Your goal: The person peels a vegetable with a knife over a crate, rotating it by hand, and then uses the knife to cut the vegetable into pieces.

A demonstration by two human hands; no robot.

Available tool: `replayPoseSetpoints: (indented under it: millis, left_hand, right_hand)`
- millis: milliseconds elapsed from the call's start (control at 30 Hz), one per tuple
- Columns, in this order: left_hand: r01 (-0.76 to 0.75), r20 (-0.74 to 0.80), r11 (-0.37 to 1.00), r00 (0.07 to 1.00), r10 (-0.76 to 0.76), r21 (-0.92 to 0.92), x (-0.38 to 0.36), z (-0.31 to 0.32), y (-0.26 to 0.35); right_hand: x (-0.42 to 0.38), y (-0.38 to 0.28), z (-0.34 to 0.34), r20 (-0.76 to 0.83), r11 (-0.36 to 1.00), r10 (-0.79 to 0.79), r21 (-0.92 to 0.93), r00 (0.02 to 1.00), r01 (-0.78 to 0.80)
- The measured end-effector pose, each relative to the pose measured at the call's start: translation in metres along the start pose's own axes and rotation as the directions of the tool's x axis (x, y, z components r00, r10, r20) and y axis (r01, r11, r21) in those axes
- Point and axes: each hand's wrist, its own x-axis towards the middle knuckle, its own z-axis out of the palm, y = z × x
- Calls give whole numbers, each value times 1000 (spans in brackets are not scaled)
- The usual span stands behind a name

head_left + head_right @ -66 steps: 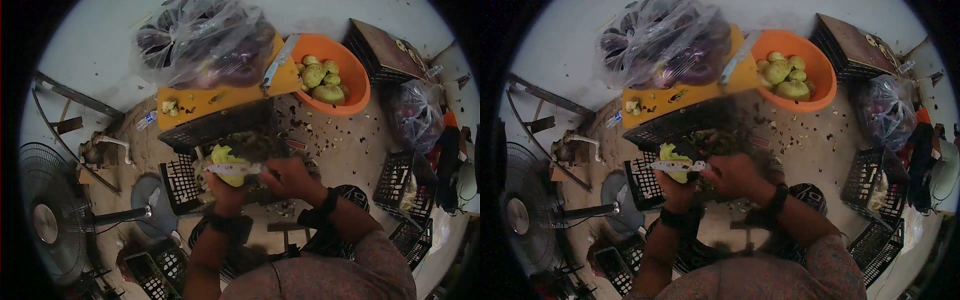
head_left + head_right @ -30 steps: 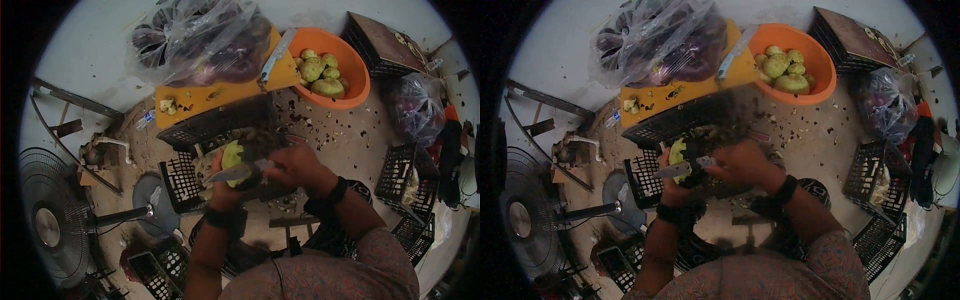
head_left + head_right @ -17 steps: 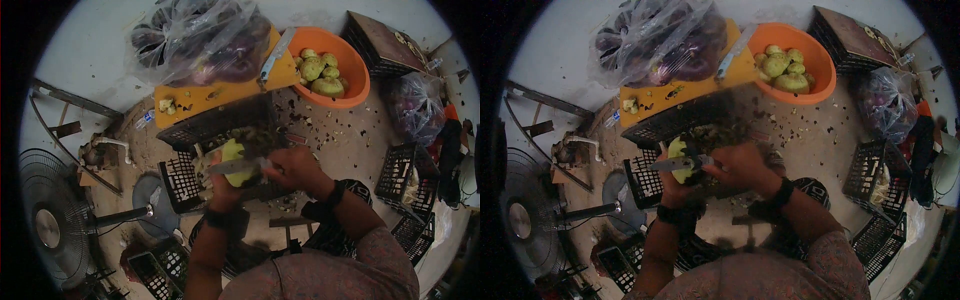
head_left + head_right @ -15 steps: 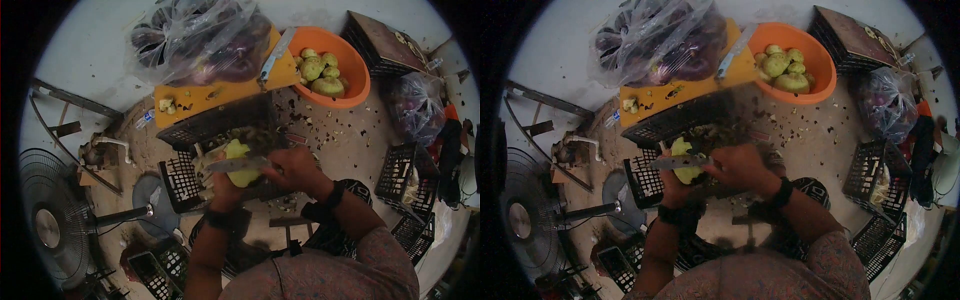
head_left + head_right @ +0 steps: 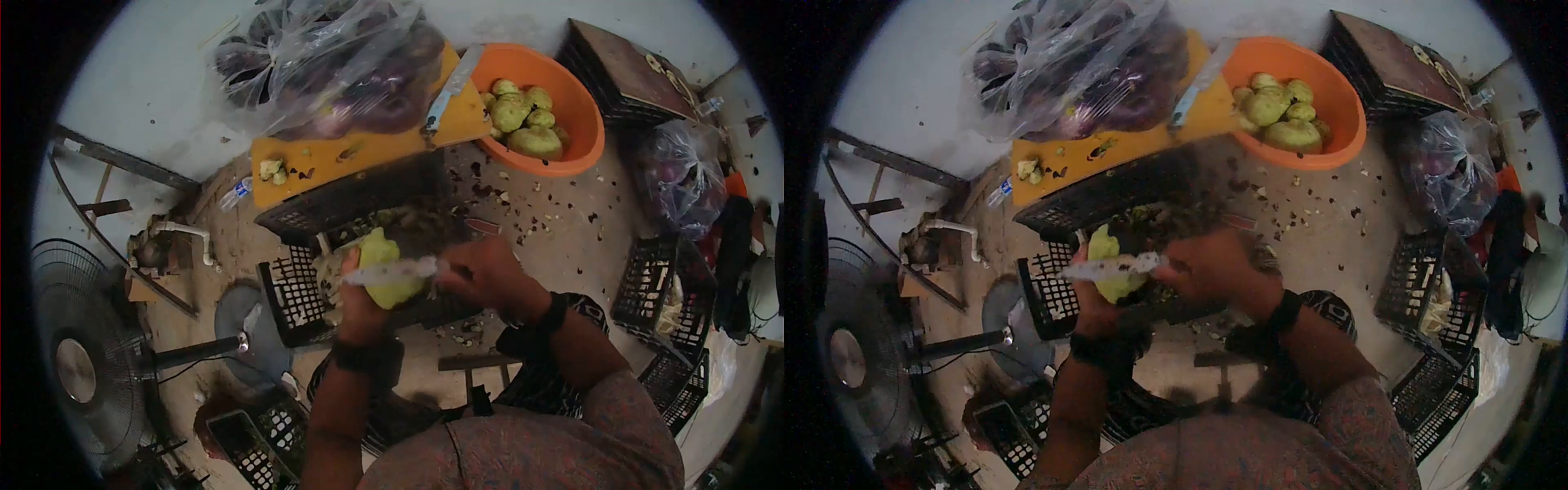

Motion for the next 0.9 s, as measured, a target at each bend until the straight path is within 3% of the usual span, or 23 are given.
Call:
replayPoseSetpoints:
  millis: [67,200,267,300,367,400,467,500,567,600,667,700,767,800,867,900]
  left_hand:
    - [-44,70,993,996,52,-107,3,-6,-4]
    - [-59,19,998,998,60,-32,0,22,3]
    - [-103,-182,962,971,152,254,-1,32,4]
    - [-102,-183,962,971,152,253,0,26,0]
    - [-233,-114,945,958,264,231,0,8,-11]
    - [-234,-114,945,958,265,229,2,13,-9]
    - [-27,-147,999,989,32,38,8,24,0]
    - [-25,-144,999,989,31,39,10,20,-1]
    - [-173,-42,837,973,227,519,11,5,-5]
    - [-173,-43,837,973,228,519,10,9,-3]
    - [11,-152,1000,988,-10,7,8,20,0]
    - [13,-152,1000,988,-12,8,7,20,0]
    - [-2,-135,1000,991,3,9,8,23,0]
    - [-4,-134,1000,991,5,9,8,24,0]
    - [4,-175,1000,984,-7,-19,7,25,2]
    - [5,-178,1000,984,-8,-19,5,26,2]
  right_hand:
    - [0,-10,1,-4,990,-131,61,991,131]
    - [-3,-14,2,6,984,-166,66,986,165]
    - [-6,-12,7,6,965,-244,106,970,242]
    - [-6,-13,6,6,965,-243,106,970,241]
    - [-5,-13,3,39,991,-81,106,996,76]
    - [-3,-12,4,40,992,-81,104,996,76]
    - [2,-5,10,-127,875,234,460,964,-151]
    - [2,-1,13,-130,875,235,460,963,-151]
    - [0,2,17,-37,928,231,310,972,-209]
    - [0,1,16,-36,928,231,309,972,-209]
    - [1,-4,13,-22,900,246,376,969,-220]
    - [0,-5,15,-22,900,248,376,969,-221]
    - [1,-5,18,4,952,268,156,963,-265]
    - [3,-6,17,5,952,266,155,964,-264]
    - [8,-10,13,-200,896,420,245,885,-370]
    - [9,-7,15,-197,895,422,246,885,-372]
